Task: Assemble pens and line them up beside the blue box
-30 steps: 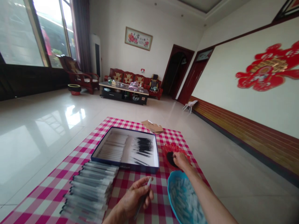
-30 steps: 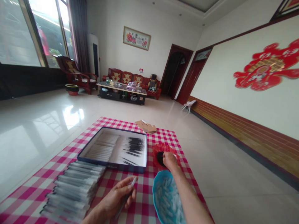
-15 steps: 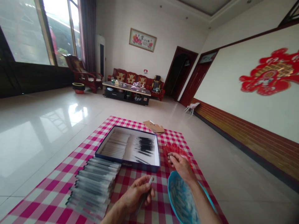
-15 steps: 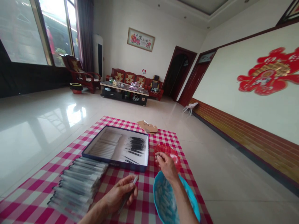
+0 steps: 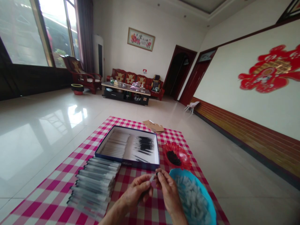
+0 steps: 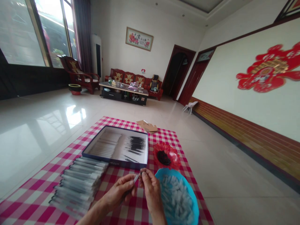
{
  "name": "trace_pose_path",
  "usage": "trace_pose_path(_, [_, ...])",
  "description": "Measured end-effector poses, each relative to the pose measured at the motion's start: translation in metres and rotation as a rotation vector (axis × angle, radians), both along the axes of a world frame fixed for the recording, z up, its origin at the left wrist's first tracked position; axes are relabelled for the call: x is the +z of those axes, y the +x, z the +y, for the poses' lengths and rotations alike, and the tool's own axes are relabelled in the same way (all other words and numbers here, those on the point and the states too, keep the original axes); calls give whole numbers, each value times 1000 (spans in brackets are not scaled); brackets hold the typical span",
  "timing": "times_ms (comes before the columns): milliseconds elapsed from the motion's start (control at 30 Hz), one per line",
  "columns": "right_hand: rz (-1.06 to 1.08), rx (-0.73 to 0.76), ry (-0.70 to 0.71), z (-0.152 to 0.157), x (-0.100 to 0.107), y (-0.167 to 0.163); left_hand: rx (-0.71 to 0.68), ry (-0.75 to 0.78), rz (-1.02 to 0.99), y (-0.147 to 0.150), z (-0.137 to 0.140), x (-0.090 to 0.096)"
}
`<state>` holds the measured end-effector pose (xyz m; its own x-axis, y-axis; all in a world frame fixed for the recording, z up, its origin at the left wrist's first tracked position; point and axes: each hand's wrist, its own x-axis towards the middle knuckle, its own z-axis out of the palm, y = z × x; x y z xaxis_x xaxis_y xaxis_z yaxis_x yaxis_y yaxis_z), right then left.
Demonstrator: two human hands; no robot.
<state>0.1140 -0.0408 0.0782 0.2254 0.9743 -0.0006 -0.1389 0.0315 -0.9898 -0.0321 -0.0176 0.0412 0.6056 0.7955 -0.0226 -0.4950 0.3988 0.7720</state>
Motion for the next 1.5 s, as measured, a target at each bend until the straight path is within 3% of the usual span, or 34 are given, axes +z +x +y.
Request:
trace_pose_path(200, [-263, -24, -4, -4, 4, 3, -13, -9, 7, -1, 1, -2])
trace_pose_path(467, [-484, 19, 134, -2, 10, 3, -27, -11, 31, 2, 0, -5])
trace_pose_path(867, [-584, 40, 220, -5, 9, 4, -33, 27, 41, 1, 1, -7])
trace_pose_path(1200, [-661, 149, 253, -7, 8, 8, -14, 84, 95, 0, 1, -7])
trace_pose_path(1367, [-660, 164, 281, -6, 11, 13, 106, 325, 300, -1, 1, -2])
trace_pose_path(1500, [-651, 153, 300, -5, 12, 18, 427, 850, 653, -3, -3, 1])
